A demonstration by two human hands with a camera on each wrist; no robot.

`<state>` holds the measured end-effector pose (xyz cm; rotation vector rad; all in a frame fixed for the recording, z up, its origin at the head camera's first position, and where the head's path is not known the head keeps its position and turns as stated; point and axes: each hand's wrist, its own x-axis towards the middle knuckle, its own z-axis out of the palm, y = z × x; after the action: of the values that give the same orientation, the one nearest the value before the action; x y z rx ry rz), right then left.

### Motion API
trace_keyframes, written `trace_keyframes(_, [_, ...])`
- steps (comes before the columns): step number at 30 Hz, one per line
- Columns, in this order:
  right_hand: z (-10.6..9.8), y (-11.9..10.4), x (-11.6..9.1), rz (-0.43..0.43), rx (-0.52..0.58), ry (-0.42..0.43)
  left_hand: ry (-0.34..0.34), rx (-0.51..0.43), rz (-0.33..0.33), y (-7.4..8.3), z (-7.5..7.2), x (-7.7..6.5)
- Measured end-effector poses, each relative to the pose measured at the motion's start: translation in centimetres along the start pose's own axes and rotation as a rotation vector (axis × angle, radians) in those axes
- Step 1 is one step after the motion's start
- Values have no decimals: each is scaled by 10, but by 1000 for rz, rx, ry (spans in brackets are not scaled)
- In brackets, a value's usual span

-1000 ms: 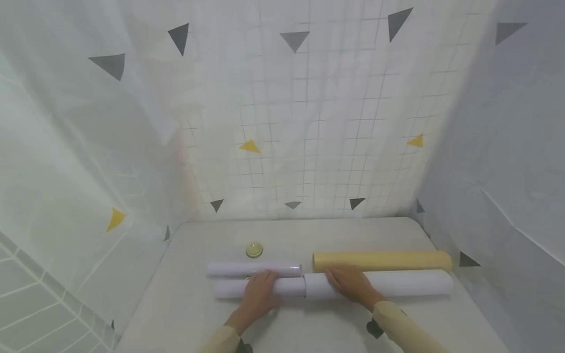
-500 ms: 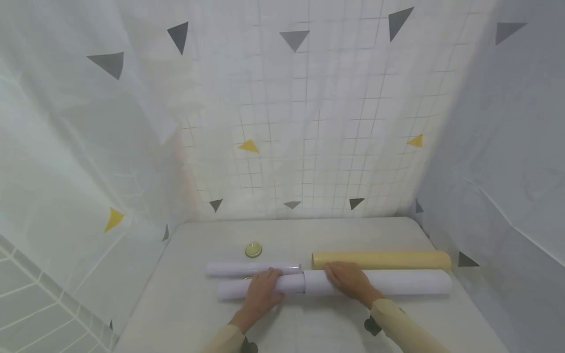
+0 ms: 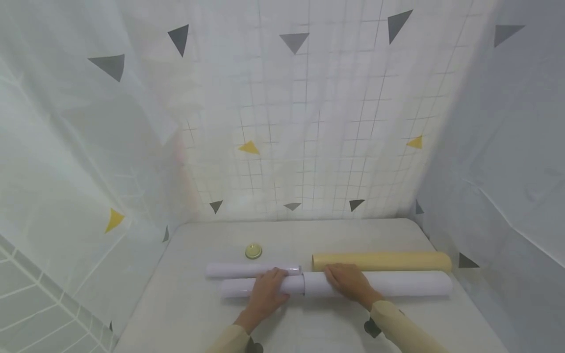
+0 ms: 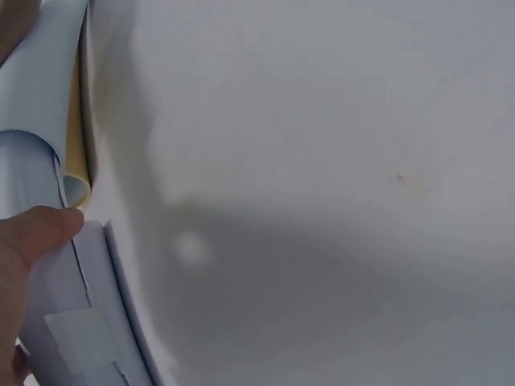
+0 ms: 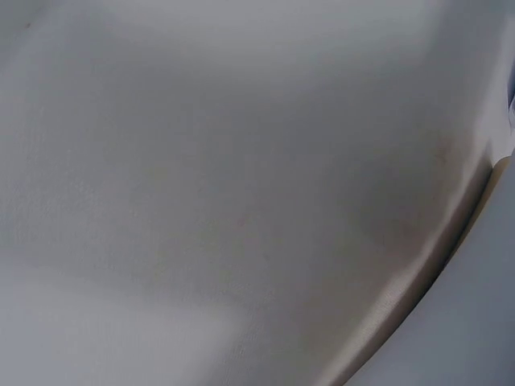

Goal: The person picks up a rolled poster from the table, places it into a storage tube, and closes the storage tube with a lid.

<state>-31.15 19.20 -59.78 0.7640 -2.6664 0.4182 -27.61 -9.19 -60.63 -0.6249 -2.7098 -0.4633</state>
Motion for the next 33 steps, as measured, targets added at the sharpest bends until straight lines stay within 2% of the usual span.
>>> trace_keyframes(6, [1, 0, -2, -13, -12, 18, -41, -26, 21, 11, 1, 7])
trace_keyframes(16, [3, 0, -3, -29, -9, 10, -35, 59, 85, 23, 3, 14])
trace_keyframes(21, [2, 0, -3, -25, -6, 22, -38, 106, 87, 26, 7, 16])
trace_keyframes(25, [1, -1, -3, -48, -14, 52, -57, 109, 78, 28, 9, 16])
trace_keyframes(29, [1, -2, -4, -67, -31, 81, -65, 103, 77, 28, 7, 13])
trace_keyframes(33, [0, -4, -5, -60, -22, 73, -59, 108, 91, 23, 3, 9])
